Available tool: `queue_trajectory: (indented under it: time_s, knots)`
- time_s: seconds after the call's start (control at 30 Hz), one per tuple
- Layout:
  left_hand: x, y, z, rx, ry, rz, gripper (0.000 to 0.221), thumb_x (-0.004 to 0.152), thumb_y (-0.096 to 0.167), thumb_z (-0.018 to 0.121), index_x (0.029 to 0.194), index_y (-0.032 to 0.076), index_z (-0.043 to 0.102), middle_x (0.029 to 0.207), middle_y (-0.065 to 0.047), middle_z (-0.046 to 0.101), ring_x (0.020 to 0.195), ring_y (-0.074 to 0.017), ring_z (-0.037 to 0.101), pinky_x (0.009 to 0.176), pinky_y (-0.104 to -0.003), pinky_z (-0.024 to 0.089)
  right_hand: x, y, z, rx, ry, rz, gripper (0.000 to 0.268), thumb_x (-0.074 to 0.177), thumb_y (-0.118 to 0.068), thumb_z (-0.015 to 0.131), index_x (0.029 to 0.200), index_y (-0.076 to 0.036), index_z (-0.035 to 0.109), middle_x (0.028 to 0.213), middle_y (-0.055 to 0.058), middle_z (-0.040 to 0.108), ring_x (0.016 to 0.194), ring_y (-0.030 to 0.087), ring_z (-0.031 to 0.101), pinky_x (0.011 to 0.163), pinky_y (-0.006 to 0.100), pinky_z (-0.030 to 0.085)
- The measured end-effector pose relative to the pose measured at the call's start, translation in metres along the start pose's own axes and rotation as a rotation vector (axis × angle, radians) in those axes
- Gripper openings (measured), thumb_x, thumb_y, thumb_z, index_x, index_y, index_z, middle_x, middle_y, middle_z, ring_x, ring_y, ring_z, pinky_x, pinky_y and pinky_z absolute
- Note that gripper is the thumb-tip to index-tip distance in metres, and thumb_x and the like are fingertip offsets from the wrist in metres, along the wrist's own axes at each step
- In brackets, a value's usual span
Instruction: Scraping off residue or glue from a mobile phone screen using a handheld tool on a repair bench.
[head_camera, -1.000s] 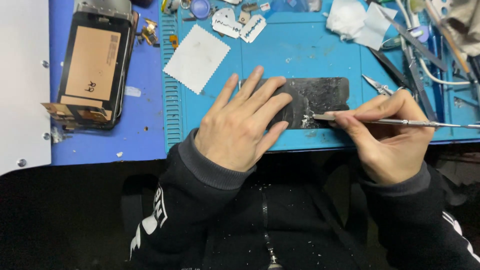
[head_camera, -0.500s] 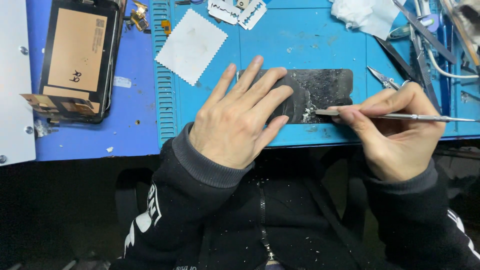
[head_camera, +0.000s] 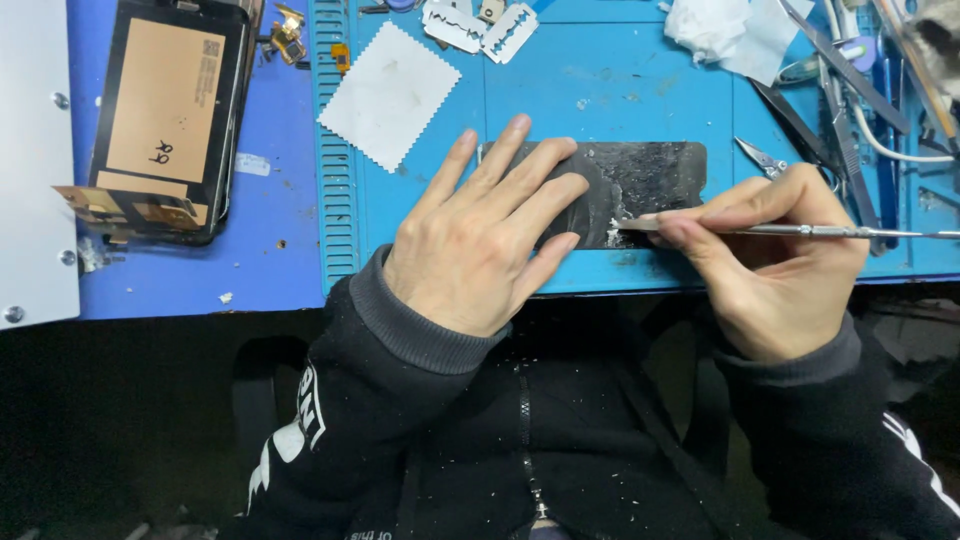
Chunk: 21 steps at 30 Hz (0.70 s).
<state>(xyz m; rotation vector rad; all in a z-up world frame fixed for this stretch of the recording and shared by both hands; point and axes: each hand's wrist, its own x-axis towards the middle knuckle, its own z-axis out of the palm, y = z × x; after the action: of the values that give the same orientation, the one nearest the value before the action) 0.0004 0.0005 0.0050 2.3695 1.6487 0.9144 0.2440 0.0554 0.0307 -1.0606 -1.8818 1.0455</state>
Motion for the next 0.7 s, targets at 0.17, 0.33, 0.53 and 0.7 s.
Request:
queue_trajectory:
  time_s: [0.17, 0.33, 0.53, 0.7]
  knots:
    - [-0.003, -0.001, -0.001, -0.004, 0.006, 0.000, 0.039, 0.098, 0.028, 0.073, 0.132, 0.010, 0.063, 0.148, -0.009, 0.056, 0.145, -0.0363, 0.048, 0.120, -0.058, 0.039, -0.009, 0.014, -0.005, -0.031, 0.031, -0.004, 0.027, 0.100, 0.009, 0.071, 0.096, -0.002, 0.046, 0.095, 0.020, 0.071, 0.093, 0.023, 0.076, 0.086, 0.033, 0.066]
    - [0.000, 0.000, -0.001, -0.002, -0.003, 0.000, 0.039, 0.098, 0.028, 0.073, 0.131, 0.010, 0.064, 0.148, -0.008, 0.056, 0.145, -0.0362, 0.048, 0.121, -0.058, 0.039, -0.009, 0.017, -0.009, -0.036, 0.000, -0.026, 0.029, 0.106, 0.010, 0.073, 0.097, 0.000, 0.047, 0.094, 0.022, 0.072, 0.094, 0.023, 0.077, 0.085, 0.032, 0.066]
    - [-0.004, -0.002, 0.002, 0.004, 0.018, 0.011, 0.040, 0.099, 0.029, 0.073, 0.132, 0.010, 0.064, 0.149, -0.009, 0.055, 0.145, -0.0354, 0.048, 0.121, -0.058, 0.038, -0.004, 0.008, -0.001, 0.008, 0.041, 0.018, 0.028, 0.097, 0.007, 0.071, 0.096, -0.004, 0.046, 0.094, 0.018, 0.070, 0.096, 0.021, 0.076, 0.087, 0.032, 0.066]
    - [-0.003, -0.002, 0.002, 0.005, -0.002, -0.005, 0.040, 0.098, 0.029, 0.074, 0.132, 0.010, 0.064, 0.148, -0.008, 0.056, 0.145, -0.0361, 0.048, 0.119, -0.058, 0.039, -0.006, 0.010, -0.006, 0.002, 0.030, 0.016, 0.029, 0.102, 0.008, 0.072, 0.096, -0.003, 0.046, 0.094, 0.019, 0.071, 0.095, 0.021, 0.076, 0.086, 0.030, 0.066]
